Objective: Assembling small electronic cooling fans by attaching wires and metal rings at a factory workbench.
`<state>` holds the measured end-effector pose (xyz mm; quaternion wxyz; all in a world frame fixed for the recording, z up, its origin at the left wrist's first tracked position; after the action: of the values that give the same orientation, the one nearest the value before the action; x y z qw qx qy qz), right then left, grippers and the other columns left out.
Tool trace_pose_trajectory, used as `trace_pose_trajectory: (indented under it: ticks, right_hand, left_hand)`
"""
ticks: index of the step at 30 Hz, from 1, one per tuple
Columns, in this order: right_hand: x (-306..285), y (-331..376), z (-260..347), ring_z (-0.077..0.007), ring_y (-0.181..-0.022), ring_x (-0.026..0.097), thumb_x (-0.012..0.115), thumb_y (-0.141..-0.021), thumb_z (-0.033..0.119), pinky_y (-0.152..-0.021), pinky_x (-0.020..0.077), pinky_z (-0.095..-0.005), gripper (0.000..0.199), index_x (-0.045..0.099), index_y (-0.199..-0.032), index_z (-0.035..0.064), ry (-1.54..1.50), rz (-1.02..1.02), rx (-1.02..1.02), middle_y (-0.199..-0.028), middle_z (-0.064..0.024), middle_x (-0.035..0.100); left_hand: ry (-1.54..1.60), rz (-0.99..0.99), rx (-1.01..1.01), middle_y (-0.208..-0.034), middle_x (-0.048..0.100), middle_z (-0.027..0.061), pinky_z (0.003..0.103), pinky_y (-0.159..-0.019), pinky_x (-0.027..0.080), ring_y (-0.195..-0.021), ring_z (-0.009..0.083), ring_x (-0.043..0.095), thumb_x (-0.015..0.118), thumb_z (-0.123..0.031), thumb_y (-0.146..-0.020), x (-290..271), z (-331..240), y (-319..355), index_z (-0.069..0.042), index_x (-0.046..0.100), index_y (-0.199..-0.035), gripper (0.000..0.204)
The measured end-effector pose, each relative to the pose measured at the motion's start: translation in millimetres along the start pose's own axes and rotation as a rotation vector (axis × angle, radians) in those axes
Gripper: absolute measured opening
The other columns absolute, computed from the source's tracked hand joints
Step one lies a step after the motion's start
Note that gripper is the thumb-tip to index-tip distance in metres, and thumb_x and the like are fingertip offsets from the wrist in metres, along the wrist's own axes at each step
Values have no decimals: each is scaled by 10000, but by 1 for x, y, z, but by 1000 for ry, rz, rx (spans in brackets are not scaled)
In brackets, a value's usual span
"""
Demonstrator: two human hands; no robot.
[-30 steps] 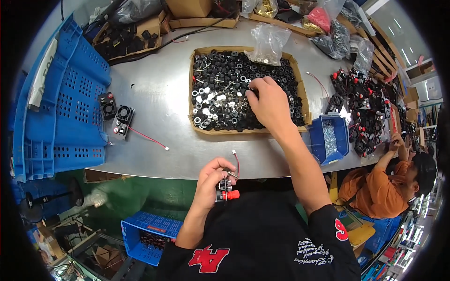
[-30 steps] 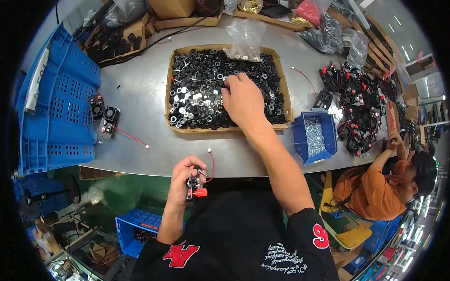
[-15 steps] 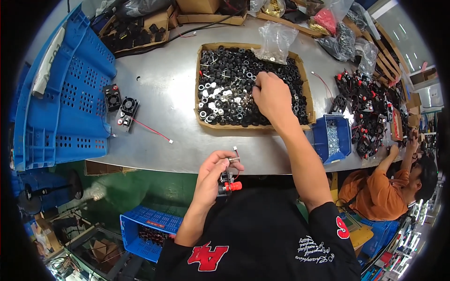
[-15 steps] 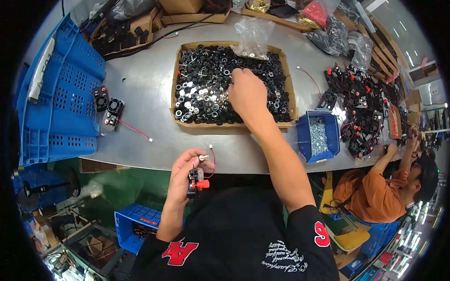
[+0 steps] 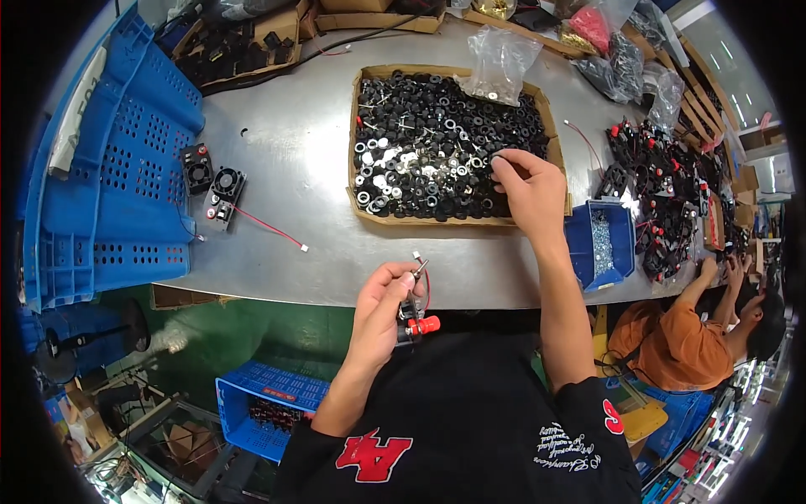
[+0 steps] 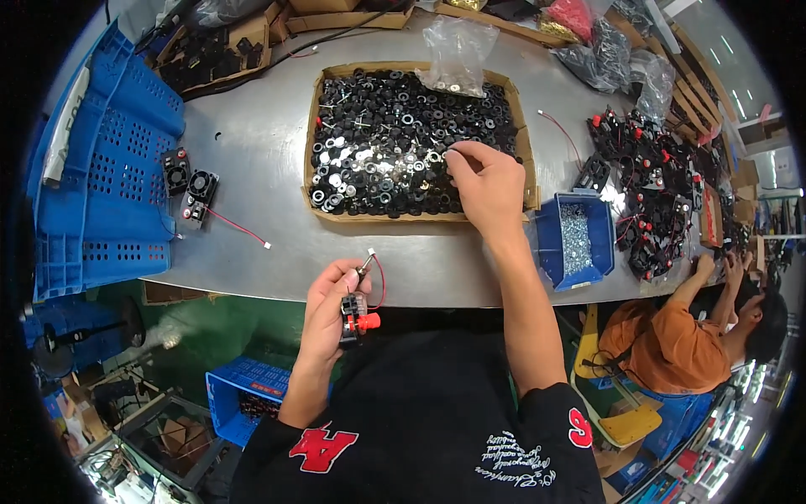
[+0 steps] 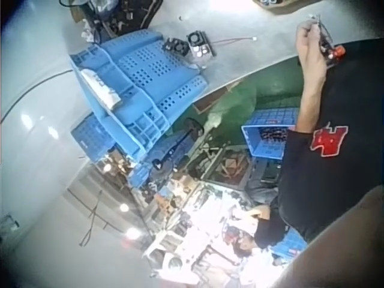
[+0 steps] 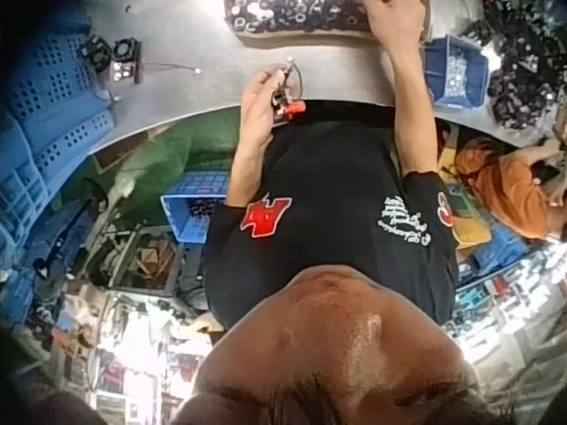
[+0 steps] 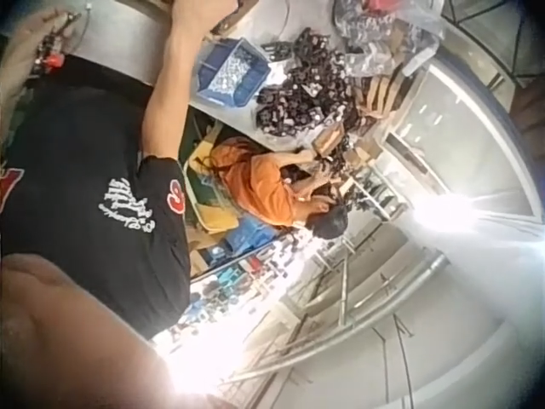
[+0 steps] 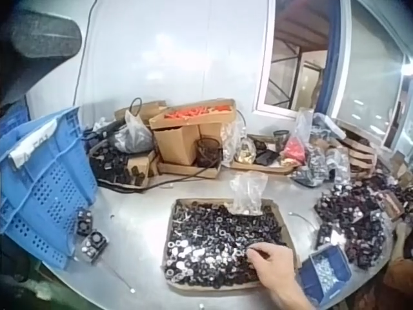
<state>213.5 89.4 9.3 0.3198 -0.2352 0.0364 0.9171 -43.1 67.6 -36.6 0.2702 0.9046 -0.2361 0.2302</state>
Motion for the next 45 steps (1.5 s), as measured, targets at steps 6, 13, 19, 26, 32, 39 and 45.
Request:
trace_pose_trajectory:
  ticks: [6, 13, 19, 26, 32, 39, 45]
  right_hand:
    - [2, 0, 16, -231, -805, 651, 654, -856, 139, -709, 515, -338, 207, 683, -1023, 20, 451, -54, -245, -937, -131, 661]
    - [54, -20, 44, -404, -1263, 437, 622, -872, 262, -1046, 376, -432, 543, 471, -1346, 44, 639, 129, -626, -1393, -225, 442]
    - [80, -24, 58, -380, -1269, 445, 600, -888, 268, -1042, 373, -446, 500, 484, -1328, 62, 812, 158, -596, -1377, -213, 465]
    - [115, -29, 65, -342, -1079, 574, 624, -858, 183, -886, 488, -403, 327, 614, -1171, 90, 642, 337, -770, -1168, -149, 610]
    - [95, -37, 57, -341, -833, 594, 610, -838, 87, -752, 496, -429, 243, 646, -1077, 69, 614, 196, -695, -897, -135, 611]
    - [94, -5, 83, -323, -930, 575, 676, -807, 126, -827, 483, -395, 291, 650, -1093, 77, 390, 327, -779, -1029, -137, 586]
    - [122, 18, 76, -313, -931, 593, 674, -834, 150, -817, 498, -386, 281, 656, -1102, 66, 306, 577, -806, -1047, -140, 592]
  left_hand:
    - [0, 12, -23, -797, 594, 19, 170, -487, 395, -570, 27, 484, 511, -217, -984, 2, -1, -2, -1, 574, -1135, 271]
    - [-43, -15, -81, -766, 585, 19, 180, -406, 408, -510, 35, 498, 487, -256, -993, -2, 8, -5, 0, 592, -1108, 300]
    - [-26, -5, -67, -771, 579, 17, 182, -410, 408, -502, 40, 496, 491, -274, -990, -3, 8, -4, -2, 582, -1120, 315]
    - [-8, 7, -72, -784, 577, 19, 188, -414, 408, -499, 48, 498, 497, -289, -986, -5, 8, -4, -2, 577, -1115, 325]
    - [-1, 24, -74, -778, 574, 16, 186, -416, 405, -502, 45, 503, 491, -285, -989, -5, 7, -5, -12, 577, -1123, 316]
    - [-5, 12, -112, -774, 573, 16, 185, -416, 408, -499, 49, 513, 489, -283, -990, -11, 11, -5, -20, 579, -1123, 308]
    - [5, 37, -123, -778, 574, 21, 189, -410, 407, -503, 54, 523, 491, -277, -986, -8, 10, -4, -24, 580, -1118, 299]
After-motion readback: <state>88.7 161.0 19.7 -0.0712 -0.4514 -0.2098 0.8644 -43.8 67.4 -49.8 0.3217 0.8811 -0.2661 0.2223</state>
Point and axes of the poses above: each hand's wrist, its own y-axis away from the middle knuckle, its own x-axis out of the palm, z = x × y, the point moved 6 cm from there along -y, towards the middle knuckle
